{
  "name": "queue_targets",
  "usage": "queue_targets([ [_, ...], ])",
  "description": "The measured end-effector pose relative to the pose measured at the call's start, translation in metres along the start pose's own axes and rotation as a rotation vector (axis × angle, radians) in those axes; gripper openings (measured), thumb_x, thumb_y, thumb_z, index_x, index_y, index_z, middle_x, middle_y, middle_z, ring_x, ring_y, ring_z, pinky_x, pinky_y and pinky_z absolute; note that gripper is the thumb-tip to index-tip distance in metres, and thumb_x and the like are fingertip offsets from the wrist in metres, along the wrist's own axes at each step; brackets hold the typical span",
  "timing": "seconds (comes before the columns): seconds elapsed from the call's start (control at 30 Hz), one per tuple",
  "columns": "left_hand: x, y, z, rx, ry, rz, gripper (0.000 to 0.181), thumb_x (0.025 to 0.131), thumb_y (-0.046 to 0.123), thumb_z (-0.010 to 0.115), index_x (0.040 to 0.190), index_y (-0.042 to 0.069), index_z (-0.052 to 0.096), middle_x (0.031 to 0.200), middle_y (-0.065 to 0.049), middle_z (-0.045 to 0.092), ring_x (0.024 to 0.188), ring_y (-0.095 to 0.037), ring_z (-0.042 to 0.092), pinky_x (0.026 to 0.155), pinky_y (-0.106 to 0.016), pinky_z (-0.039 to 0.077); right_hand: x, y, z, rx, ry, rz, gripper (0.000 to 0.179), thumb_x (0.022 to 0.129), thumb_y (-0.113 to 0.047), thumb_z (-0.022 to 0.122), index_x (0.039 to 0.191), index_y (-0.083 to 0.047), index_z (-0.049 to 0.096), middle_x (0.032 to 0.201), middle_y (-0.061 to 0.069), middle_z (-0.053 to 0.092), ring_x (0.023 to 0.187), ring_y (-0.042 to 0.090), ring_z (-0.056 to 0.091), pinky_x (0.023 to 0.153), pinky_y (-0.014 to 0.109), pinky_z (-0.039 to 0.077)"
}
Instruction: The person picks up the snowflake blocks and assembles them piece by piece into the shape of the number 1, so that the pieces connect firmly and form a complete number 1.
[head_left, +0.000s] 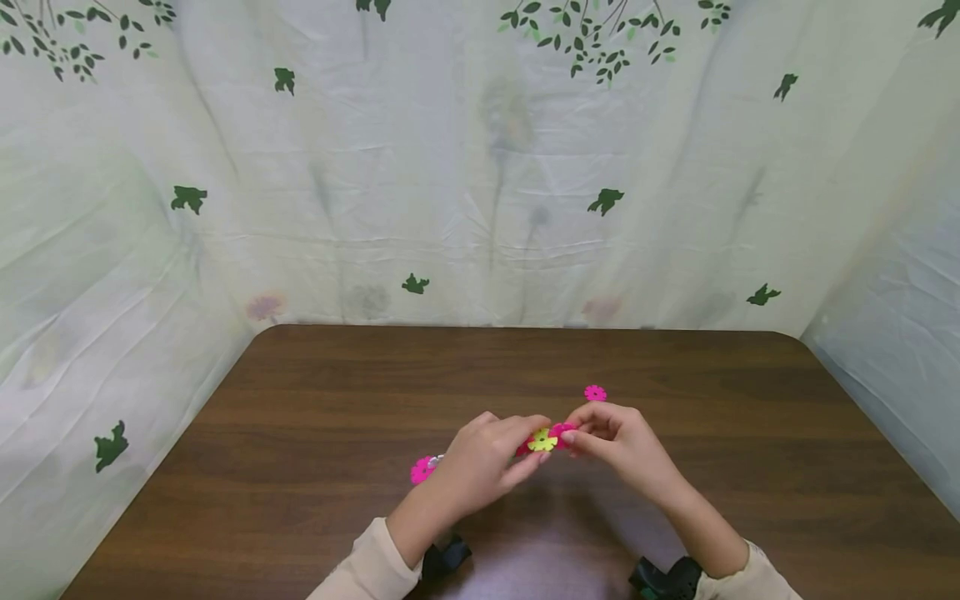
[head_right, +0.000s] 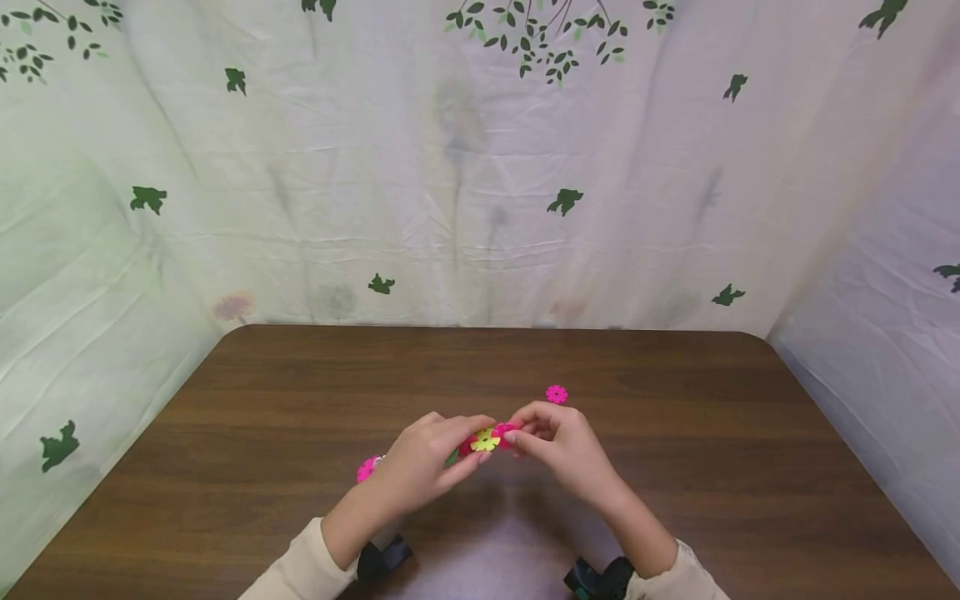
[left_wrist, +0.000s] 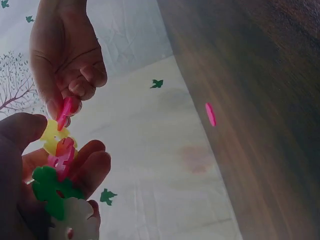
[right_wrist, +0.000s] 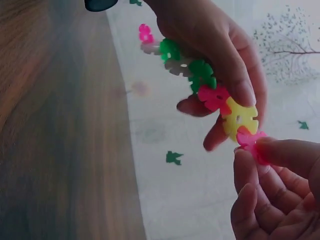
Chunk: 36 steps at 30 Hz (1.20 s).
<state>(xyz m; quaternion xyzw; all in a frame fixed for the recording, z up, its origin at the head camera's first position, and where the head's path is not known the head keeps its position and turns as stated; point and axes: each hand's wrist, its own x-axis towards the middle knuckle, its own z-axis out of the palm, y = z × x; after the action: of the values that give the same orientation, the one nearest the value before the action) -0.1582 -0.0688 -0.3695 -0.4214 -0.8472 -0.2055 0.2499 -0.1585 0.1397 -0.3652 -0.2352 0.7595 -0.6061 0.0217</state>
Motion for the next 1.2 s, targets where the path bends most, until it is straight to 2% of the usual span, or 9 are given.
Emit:
queue_targets([
  [0.1,0.000,0.002,0.001,-0.031,-0.033,0.005,0.034,0.083,0.023,0.063,0.112,0.008,0.056,0.096,0.003,0.064,0.080,-0.004,0.057,0.063,-0.019,0.037,0.001,0.000,0.003,0.016,-0.004,0.060,0.018,0.081,-0.010,0.066,0.088,0.006,0.060,0.072,0.021,0.061,0.062,0.019,0.062,0.061,0.038,0.051],
  [0.2,0.000,0.003,0.002,-0.064,-0.048,-0.002,0.040,0.083,0.029,0.064,0.114,0.008,0.053,0.097,0.004,0.063,0.078,-0.002,0.056,0.064,-0.019,0.034,0.001,0.001,0.008,0.057,-0.015,0.119,0.020,0.082,-0.010,0.065,0.088,0.008,0.059,0.071,0.016,0.062,0.062,0.016,0.060,0.061,0.037,0.051],
  [0.37,-0.002,0.002,0.006,-0.029,0.021,0.005,0.040,0.076,0.032,0.071,0.106,0.011,0.057,0.093,0.006,0.063,0.072,-0.002,0.055,0.059,-0.017,0.029,0.003,0.003,0.015,0.104,-0.057,0.132,0.021,0.084,-0.010,0.063,0.092,0.009,0.058,0.074,0.010,0.062,0.064,0.014,0.059,0.062,0.034,0.051],
  [0.47,-0.002,0.001,0.006,-0.012,0.070,0.009,0.037,0.073,0.028,0.074,0.101,0.009,0.059,0.089,0.005,0.064,0.068,-0.004,0.055,0.057,-0.017,0.029,0.006,0.007,0.012,0.094,-0.049,0.083,0.022,0.084,-0.011,0.063,0.096,0.007,0.058,0.083,0.012,0.063,0.070,0.018,0.061,0.066,0.038,0.051],
  [0.67,-0.002,-0.003,0.003,0.018,0.087,-0.003,0.038,0.071,0.027,0.076,0.100,0.008,0.059,0.088,0.004,0.064,0.070,-0.003,0.055,0.057,-0.018,0.031,0.019,0.032,-0.010,-0.069,0.089,-0.017,0.026,0.084,-0.014,0.064,0.105,-0.001,0.058,0.098,0.016,0.059,0.086,0.023,0.060,0.071,0.033,0.049],
  [0.73,-0.002,-0.004,0.002,0.023,0.086,-0.008,0.038,0.072,0.028,0.075,0.100,0.008,0.060,0.090,0.003,0.064,0.072,-0.003,0.056,0.057,-0.018,0.031,0.026,0.044,-0.020,-0.143,0.129,-0.007,0.030,0.083,-0.016,0.064,0.109,-0.002,0.057,0.103,0.016,0.059,0.090,0.024,0.058,0.074,0.033,0.048],
  [0.83,-0.002,-0.005,0.000,0.026,0.090,-0.012,0.037,0.073,0.028,0.075,0.100,0.008,0.060,0.090,0.004,0.064,0.073,-0.003,0.056,0.057,-0.018,0.031,0.035,0.065,-0.033,-0.247,0.158,0.058,0.038,0.083,-0.019,0.065,0.116,-0.004,0.055,0.109,0.017,0.057,0.096,0.028,0.055,0.080,0.039,0.045],
  [1.0,-0.002,-0.005,-0.001,0.018,0.093,-0.010,0.036,0.074,0.028,0.074,0.100,0.008,0.060,0.090,0.004,0.064,0.072,-0.003,0.055,0.057,-0.018,0.031,0.043,0.094,-0.048,-0.368,0.123,0.154,0.048,0.083,-0.014,0.065,0.126,-0.001,0.047,0.116,0.022,0.054,0.103,0.035,0.052,0.084,0.047,0.042],
  [1.2,-0.002,-0.005,-0.003,0.024,0.091,-0.012,0.036,0.074,0.028,0.073,0.101,0.008,0.060,0.090,0.004,0.064,0.072,-0.003,0.055,0.056,-0.018,0.030,0.048,0.110,-0.054,-0.485,0.064,0.154,0.047,0.083,-0.009,0.063,0.125,0.006,0.046,0.117,0.024,0.051,0.104,0.035,0.051,0.083,0.045,0.043],
])
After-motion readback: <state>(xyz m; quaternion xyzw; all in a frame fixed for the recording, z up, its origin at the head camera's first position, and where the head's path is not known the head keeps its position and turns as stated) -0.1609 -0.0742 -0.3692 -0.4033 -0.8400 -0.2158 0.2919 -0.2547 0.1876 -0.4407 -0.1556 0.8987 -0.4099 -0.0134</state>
